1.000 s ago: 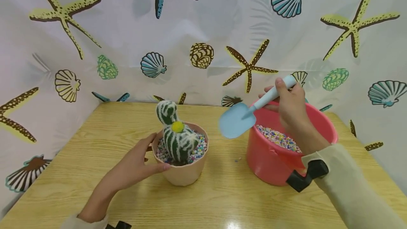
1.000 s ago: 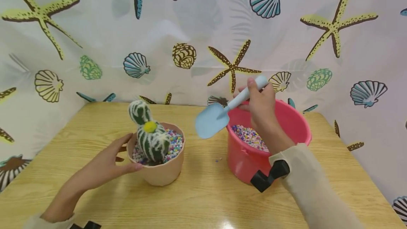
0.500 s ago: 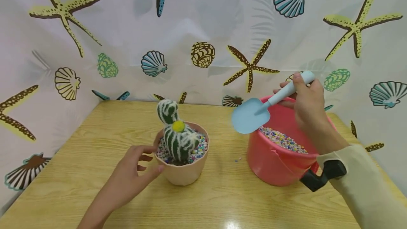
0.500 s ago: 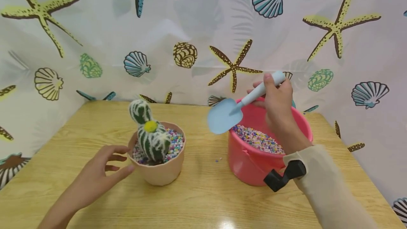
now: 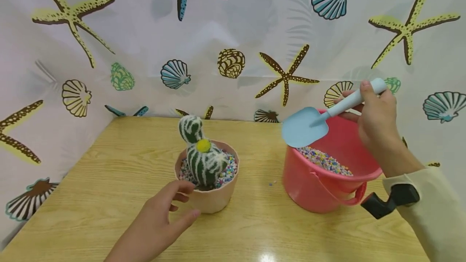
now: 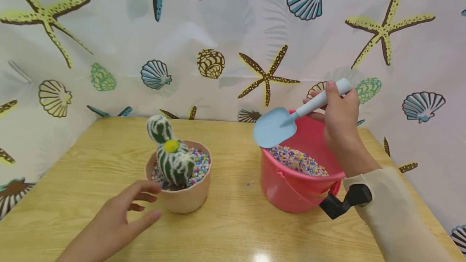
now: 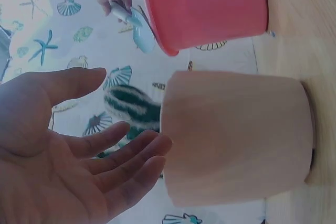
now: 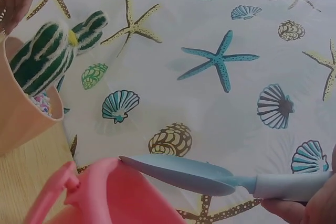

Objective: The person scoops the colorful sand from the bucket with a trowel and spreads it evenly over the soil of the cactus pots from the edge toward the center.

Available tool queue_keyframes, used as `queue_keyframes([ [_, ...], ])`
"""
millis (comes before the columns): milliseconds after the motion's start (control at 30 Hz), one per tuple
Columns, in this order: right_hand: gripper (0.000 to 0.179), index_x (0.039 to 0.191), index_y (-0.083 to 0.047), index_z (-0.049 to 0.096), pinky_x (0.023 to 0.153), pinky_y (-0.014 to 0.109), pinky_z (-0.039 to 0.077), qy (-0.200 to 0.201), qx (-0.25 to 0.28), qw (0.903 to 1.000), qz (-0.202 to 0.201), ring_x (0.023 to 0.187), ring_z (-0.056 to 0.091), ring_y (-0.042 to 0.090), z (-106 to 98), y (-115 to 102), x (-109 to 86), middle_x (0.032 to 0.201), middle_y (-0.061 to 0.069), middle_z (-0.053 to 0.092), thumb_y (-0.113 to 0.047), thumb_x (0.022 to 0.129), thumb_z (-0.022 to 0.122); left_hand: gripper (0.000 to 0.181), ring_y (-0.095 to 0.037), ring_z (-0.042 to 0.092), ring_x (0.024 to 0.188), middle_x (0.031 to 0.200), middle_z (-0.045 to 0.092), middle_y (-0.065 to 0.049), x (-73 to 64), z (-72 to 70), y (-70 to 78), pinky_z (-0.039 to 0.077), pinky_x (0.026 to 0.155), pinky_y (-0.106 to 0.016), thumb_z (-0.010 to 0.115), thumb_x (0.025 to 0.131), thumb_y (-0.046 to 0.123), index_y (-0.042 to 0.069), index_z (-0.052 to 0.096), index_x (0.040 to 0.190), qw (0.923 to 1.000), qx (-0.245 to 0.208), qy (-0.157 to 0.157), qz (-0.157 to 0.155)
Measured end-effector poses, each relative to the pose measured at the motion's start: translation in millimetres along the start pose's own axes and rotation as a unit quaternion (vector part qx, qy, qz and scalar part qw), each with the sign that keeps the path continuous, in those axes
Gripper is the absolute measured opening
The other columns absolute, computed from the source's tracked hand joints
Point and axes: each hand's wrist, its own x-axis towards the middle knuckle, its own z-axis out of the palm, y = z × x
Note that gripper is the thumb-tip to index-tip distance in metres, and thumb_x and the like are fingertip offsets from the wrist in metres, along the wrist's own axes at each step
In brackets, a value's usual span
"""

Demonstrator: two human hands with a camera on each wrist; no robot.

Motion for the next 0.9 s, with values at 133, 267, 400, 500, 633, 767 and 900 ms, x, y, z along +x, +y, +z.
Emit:
queue_keyframes([
  [133,0.034,0.113,-0.016,0.038,0.063,0.027,0.058,0.015,-0.025,0.9995,-0.007,0.077,0.071,0.011,-9.3,-1.2,-0.8,0.099,0.004,0.057,-0.039,0.093,0.053,0.046,-0.021,0.058,0.107,0.127,0.056,-0.006,1.4,7.2,7.2,0.050,0.080,-0.035,0.068,0.089,0.029,0.009,0.050,0.127,0.9996,-0.007,-0.023,0.012],
  [267,0.035,0.118,-0.017,0.036,0.062,0.023,0.057,0.042,-0.067,0.9968,-0.009,0.077,0.070,0.007,-15.2,-0.6,0.2,0.101,0.003,0.054,-0.040,0.095,0.051,0.047,-0.021,0.057,0.108,0.128,0.055,-0.005,3.7,13.0,15.5,0.051,0.081,-0.034,0.067,0.089,0.033,0.011,0.049,0.127,0.9985,0.000,-0.033,0.044],
  [400,0.042,0.125,-0.015,0.032,0.061,0.022,0.057,0.063,-0.091,0.9939,-0.010,0.076,0.069,0.006,-23.2,5.5,7.7,0.100,0.002,0.055,-0.039,0.096,0.049,0.048,-0.020,0.055,0.111,0.129,0.053,-0.004,7.8,16.3,27.2,0.052,0.084,-0.032,0.065,0.090,0.037,0.013,0.049,0.128,0.9971,0.000,-0.037,0.067],
  [500,0.043,0.126,-0.014,0.033,0.061,0.023,0.057,0.063,-0.082,0.9945,-0.015,0.077,0.070,0.008,-33.3,14.6,17.8,0.099,0.002,0.058,-0.039,0.095,0.052,0.049,-0.018,0.055,0.112,0.129,0.053,-0.002,12.6,17.1,37.5,0.052,0.085,-0.032,0.063,0.091,0.040,0.014,0.049,0.130,0.9965,0.006,-0.039,0.073],
  [633,0.042,0.124,-0.015,0.036,0.060,0.023,0.057,0.069,-0.096,0.9927,-0.026,0.077,0.069,0.009,-43.5,25.5,28.5,0.098,0.000,0.060,-0.039,0.094,0.054,0.049,-0.017,0.055,0.114,0.129,0.054,0.000,19.5,19.5,51.0,0.052,0.084,-0.034,0.062,0.091,0.042,0.016,0.048,0.131,0.9956,0.011,-0.039,0.084],
  [767,0.042,0.128,-0.015,0.031,0.060,0.019,0.056,0.061,-0.161,0.9848,-0.022,0.076,0.066,0.004,-42.1,26.2,27.5,0.099,-0.003,0.056,-0.039,0.098,0.047,0.048,-0.017,0.055,0.113,0.129,0.054,0.000,26.0,24.0,60.6,0.051,0.086,-0.036,0.061,0.092,0.041,0.016,0.047,0.131,0.9941,0.002,-0.047,0.098],
  [900,0.034,0.126,-0.015,0.029,0.062,0.014,0.054,0.049,-0.241,0.9690,-0.027,0.078,0.063,0.000,-34.9,22.1,22.4,0.097,-0.007,0.053,-0.035,0.101,0.040,0.046,-0.016,0.056,0.113,0.128,0.055,-0.003,33.6,28.5,67.0,0.051,0.090,-0.038,0.060,0.093,0.036,0.013,0.047,0.131,0.9917,-0.003,-0.049,0.119],
])
